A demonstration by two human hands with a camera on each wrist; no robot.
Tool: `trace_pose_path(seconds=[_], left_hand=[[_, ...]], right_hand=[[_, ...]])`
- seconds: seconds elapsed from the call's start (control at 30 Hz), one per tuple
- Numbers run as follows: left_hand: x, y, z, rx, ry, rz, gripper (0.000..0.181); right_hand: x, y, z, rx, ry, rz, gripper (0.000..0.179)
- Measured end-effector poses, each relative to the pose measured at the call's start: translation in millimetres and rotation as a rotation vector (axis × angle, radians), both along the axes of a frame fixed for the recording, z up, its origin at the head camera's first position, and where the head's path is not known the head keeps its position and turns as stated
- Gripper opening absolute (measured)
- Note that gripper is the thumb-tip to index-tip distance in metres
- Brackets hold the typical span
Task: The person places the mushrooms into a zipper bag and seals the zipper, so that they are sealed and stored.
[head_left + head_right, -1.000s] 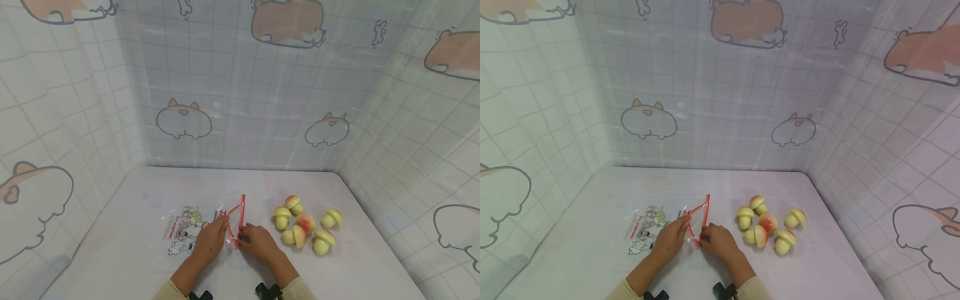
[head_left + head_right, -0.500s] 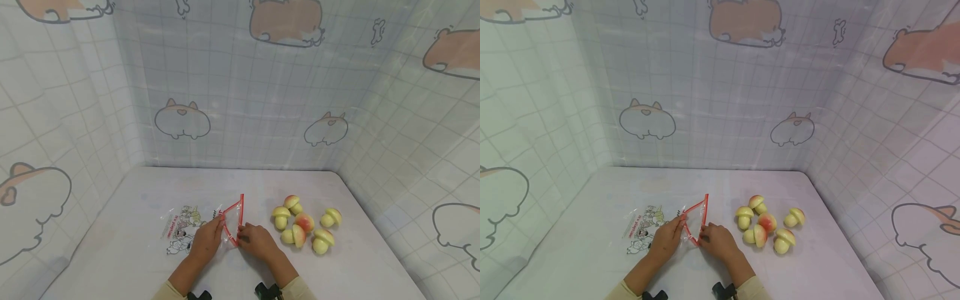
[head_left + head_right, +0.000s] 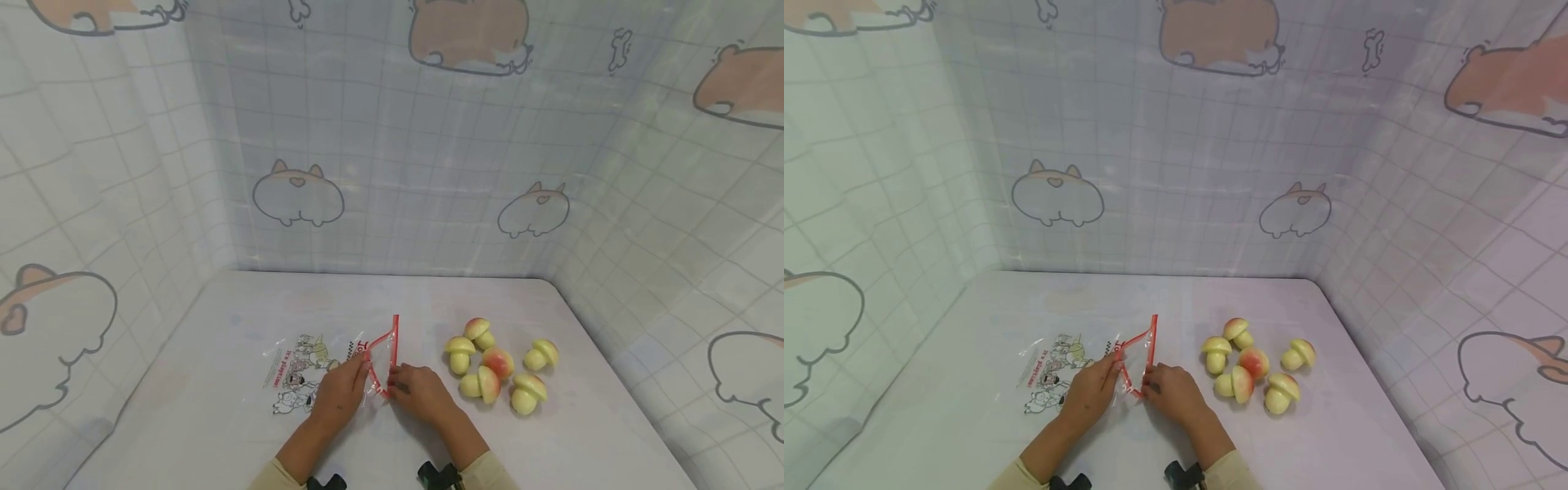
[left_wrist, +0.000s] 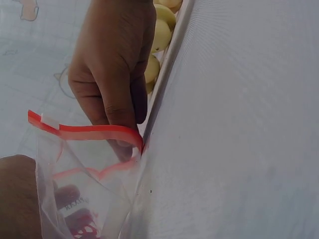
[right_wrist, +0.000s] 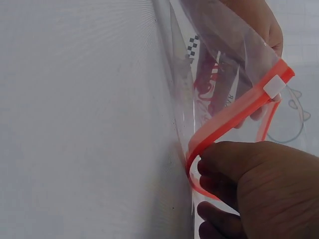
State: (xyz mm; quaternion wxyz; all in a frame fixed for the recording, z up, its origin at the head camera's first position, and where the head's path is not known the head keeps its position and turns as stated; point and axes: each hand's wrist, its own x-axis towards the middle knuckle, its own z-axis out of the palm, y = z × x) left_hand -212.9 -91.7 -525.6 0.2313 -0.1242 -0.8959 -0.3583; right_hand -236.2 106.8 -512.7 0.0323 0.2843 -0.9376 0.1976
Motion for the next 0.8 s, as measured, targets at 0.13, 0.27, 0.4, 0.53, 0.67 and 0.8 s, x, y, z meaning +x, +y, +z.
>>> trace_pose_path(seconds=[0.13, 0.27, 0.4, 0.53, 0.67, 0.8], left_hand=[[-0.5, 0.4, -0.4, 0.003, 0.018, -0.004, 0.032], [-1.0, 0.5, -1.8, -0.002, 0.027, -0.002, 0.032], [-1.1, 0.5, -2.3, -0.010, 0.019, 0.005, 0.035], [-0.1, 0.3, -1.3, -0.002, 0.004, 0.005, 0.039], [0.6, 0.1, -1.2, 0.002, -0.010, 0.001, 0.041], [0.1, -0.1, -2.0, 0.006, -0.019, -0.005, 0.042]], right_hand=[[0.4, 1.0, 0.6, -0.026, 0.021, -0.008, 0.020], [1.0, 4.7, 4.1, -0.006, 0.045, -0.015, 0.026], [0.3, 9.0, 8.9, 0.018, 0.024, -0.043, 0.034], [-1.2, 13.3, 11.3, 0.028, 0.008, -0.087, 0.042], [-2.6, 18.3, 12.7, 0.013, 0.035, -0.123, 0.047], [-3.1, 24.2, 16.3, -0.012, 0.073, -0.153, 0.052]])
